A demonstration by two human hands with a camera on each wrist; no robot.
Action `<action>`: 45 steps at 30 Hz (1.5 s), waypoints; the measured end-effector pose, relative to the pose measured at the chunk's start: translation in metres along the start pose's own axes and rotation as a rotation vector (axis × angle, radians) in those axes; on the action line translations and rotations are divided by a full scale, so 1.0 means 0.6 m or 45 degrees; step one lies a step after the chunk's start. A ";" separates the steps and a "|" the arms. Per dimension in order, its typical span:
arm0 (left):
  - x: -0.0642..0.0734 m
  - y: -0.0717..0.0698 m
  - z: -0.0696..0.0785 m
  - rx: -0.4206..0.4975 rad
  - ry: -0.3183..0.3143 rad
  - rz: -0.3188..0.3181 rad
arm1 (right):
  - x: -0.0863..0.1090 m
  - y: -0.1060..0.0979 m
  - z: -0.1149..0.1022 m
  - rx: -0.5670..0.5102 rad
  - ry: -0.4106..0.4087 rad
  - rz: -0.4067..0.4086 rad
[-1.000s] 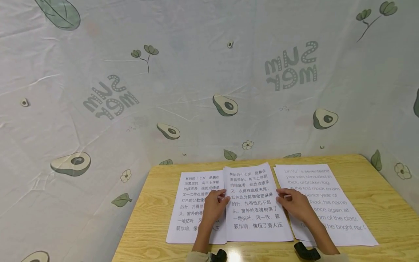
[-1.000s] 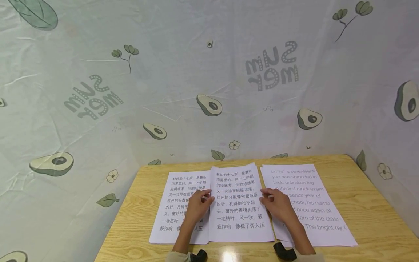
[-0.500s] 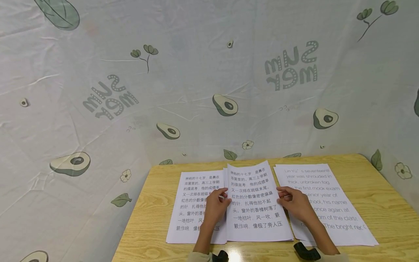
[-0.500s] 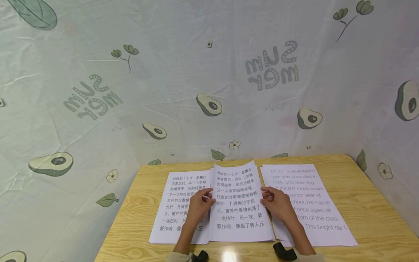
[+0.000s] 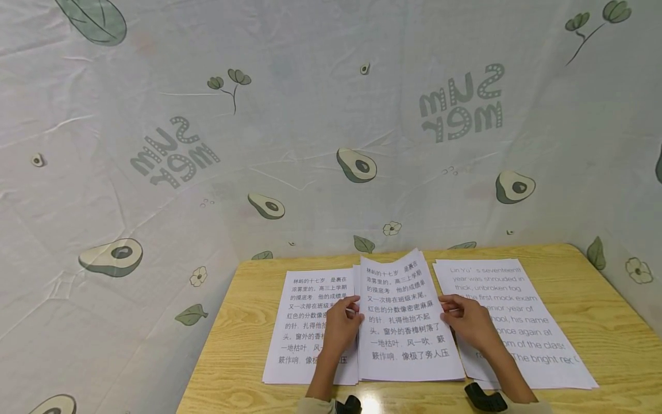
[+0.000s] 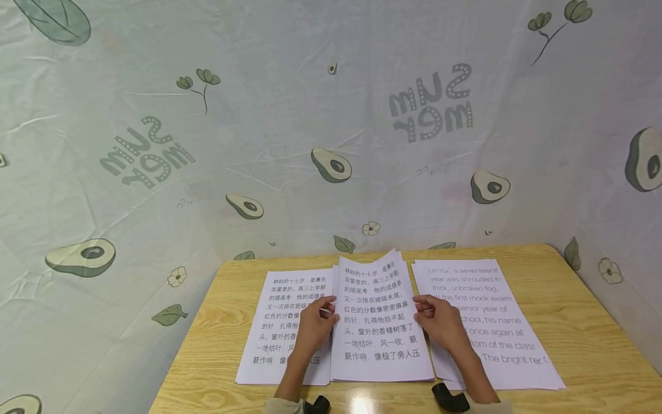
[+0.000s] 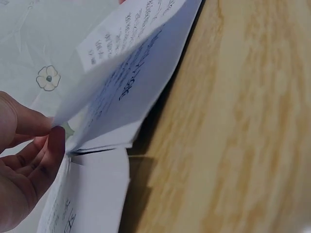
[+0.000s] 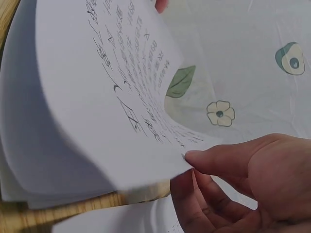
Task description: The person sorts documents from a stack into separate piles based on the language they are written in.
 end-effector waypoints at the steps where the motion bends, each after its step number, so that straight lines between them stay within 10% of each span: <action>1: 0.000 0.000 0.000 0.006 -0.002 0.002 | 0.000 -0.001 -0.001 -0.001 -0.006 0.006; 19: 0.003 -0.013 0.015 0.114 -0.012 0.036 | 0.005 -0.023 -0.018 -0.020 -0.041 0.152; 45: 0.000 -0.059 0.017 0.325 -0.072 0.013 | 0.009 -0.019 -0.021 -0.528 0.144 -0.070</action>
Point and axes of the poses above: each hand's wrist, its own x-axis away from the middle knuckle, its own y-axis out of the palm, z = x × y, the point moved 6 cm from there along -x, towards the middle knuckle, and after that the axes turned 2 degrees about -y, right-handed, at the moved point
